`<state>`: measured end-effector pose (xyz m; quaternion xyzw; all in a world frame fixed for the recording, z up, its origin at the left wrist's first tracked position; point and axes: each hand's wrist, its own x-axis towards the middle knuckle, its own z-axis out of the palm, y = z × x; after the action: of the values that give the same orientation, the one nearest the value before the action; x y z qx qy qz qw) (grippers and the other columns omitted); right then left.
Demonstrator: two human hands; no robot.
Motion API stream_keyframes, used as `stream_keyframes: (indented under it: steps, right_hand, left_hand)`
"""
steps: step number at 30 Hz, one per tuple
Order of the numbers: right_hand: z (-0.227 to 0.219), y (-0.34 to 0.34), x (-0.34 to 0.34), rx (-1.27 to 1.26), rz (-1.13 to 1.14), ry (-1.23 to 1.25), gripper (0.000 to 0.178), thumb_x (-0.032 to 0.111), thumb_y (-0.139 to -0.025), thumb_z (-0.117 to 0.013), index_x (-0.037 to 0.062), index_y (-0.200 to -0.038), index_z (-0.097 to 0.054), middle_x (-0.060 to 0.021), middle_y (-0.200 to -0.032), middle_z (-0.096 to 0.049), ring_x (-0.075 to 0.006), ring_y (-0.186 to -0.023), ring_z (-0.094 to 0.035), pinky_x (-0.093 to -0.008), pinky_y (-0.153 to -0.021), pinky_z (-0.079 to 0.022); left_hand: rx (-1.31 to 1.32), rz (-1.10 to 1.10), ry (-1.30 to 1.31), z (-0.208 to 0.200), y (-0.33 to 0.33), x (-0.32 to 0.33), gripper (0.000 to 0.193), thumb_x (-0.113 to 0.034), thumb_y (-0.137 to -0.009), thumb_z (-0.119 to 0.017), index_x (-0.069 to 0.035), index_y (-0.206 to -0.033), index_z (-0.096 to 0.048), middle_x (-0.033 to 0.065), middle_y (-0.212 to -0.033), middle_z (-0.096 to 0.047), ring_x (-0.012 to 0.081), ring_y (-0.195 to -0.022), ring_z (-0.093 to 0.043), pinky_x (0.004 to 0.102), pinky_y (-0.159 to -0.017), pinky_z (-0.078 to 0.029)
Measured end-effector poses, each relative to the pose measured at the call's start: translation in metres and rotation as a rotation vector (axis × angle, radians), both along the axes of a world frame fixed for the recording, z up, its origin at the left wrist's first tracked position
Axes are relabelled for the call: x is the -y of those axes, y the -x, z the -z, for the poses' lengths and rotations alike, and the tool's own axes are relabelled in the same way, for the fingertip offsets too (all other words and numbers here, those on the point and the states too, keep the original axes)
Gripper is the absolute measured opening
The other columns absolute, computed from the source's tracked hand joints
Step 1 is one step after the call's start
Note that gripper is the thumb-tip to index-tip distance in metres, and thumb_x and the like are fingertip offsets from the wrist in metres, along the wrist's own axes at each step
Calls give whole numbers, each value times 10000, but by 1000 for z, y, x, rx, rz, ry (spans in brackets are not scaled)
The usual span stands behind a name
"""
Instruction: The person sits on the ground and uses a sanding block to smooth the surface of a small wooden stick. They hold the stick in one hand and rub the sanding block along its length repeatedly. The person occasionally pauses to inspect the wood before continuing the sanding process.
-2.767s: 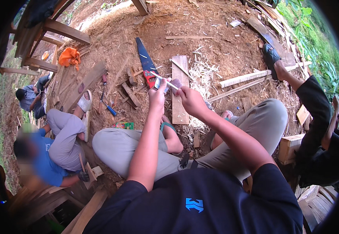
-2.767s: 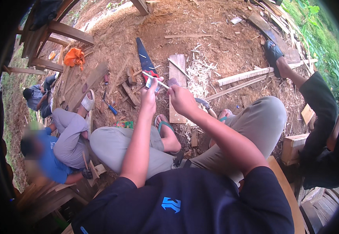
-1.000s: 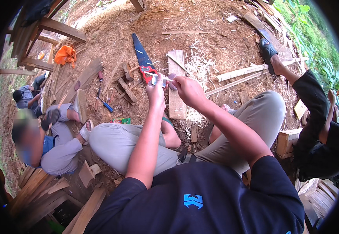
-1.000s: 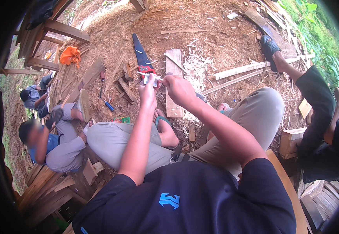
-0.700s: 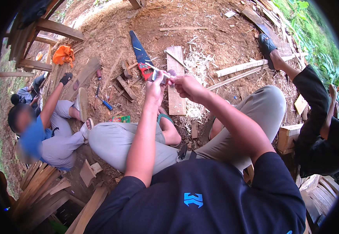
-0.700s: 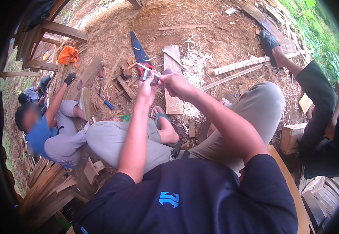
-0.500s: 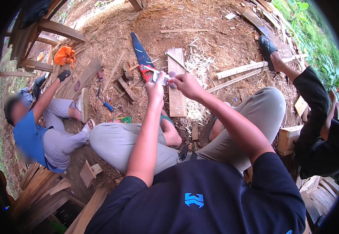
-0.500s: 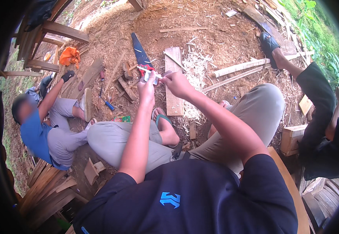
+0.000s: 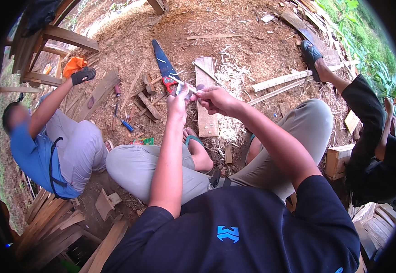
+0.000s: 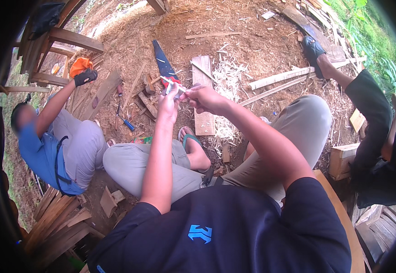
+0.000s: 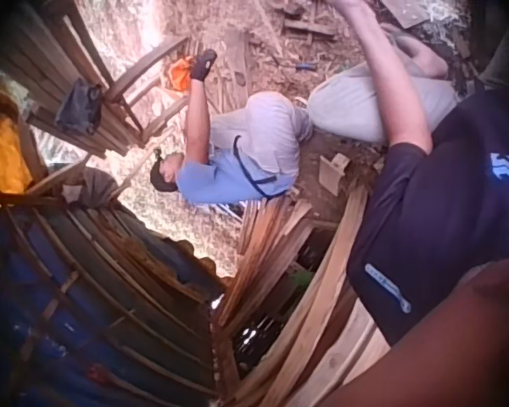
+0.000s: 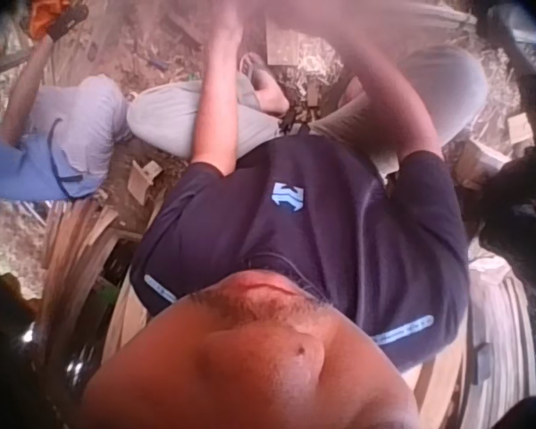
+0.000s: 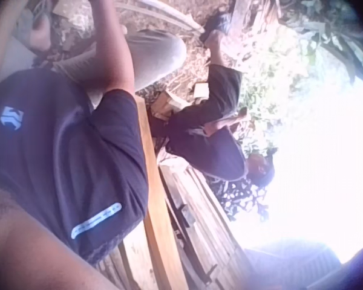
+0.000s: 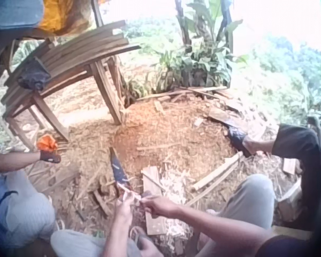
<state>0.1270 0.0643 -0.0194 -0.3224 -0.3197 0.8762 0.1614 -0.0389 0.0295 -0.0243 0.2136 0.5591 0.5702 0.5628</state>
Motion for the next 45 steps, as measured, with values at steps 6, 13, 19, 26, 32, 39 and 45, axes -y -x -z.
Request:
stream_keyframes:
  steps: [6,13,19,26,32,39,45]
  right_hand:
    - [30,10,26,775,123,-1395,265,244,-961,-523,2,-927,-623,-148,-713,-602,-280,-597,-577,-396,-620,-483]
    - [9,-1,4,-52,17,147,298,262,-1039,-412,60,-901,-583,72,-607,-345,-51,-461,-272,-255,-404,-244]
    - [17,10,9,355,132,-997,236,241,-1015,-442,52,-946,-565,-18,-667,-555,-195,-490,-501,-340,-486,-425]
    - [30,8,27,713,-13,-1151,243,228,-965,-497,12,-929,-603,-183,-779,-657,-359,-672,-637,-448,-613,-475]
    - [-1,-9,28,116,-73,-138,322,333,-1054,-386,89,-1030,-596,94,-604,-295,-24,-482,-227,-217,-428,-201]
    - [-4,-6,19,169,106,-250,202,228,-1032,-412,94,-1065,-559,20,-716,-496,-46,-492,-381,-210,-447,-317]
    - [9,-16,2,136,129,-17,247,277,-1023,-385,111,-1102,-549,57,-662,-386,-41,-486,-284,-222,-421,-220]
  left_hand:
    - [-194,-256,87,31,-30,11,185,-150,-918,-663,22,-986,-659,74,-919,-672,129,-789,-627,278,-710,-480]
    - [-33,-155,14,13,3,-2,188,-171,-937,-636,2,-1009,-644,78,-931,-670,136,-824,-633,281,-744,-496]
    - [-140,-191,35,21,-9,1,182,-186,-935,-645,-12,-987,-652,55,-910,-667,128,-792,-627,272,-719,-486]
    - [-115,-313,115,34,-7,2,208,-210,-918,-664,-7,-959,-668,73,-874,-686,117,-731,-628,263,-654,-475]
    - [-23,-648,54,24,77,-7,218,-303,-918,-670,-98,-992,-654,5,-918,-688,84,-800,-637,230,-677,-484]
    - [29,-398,238,33,30,2,266,-362,-908,-656,-109,-990,-663,9,-914,-694,66,-729,-610,227,-631,-483]
    - [9,-187,259,40,23,1,252,-364,-919,-642,-143,-1040,-647,3,-953,-686,78,-754,-602,247,-668,-483]
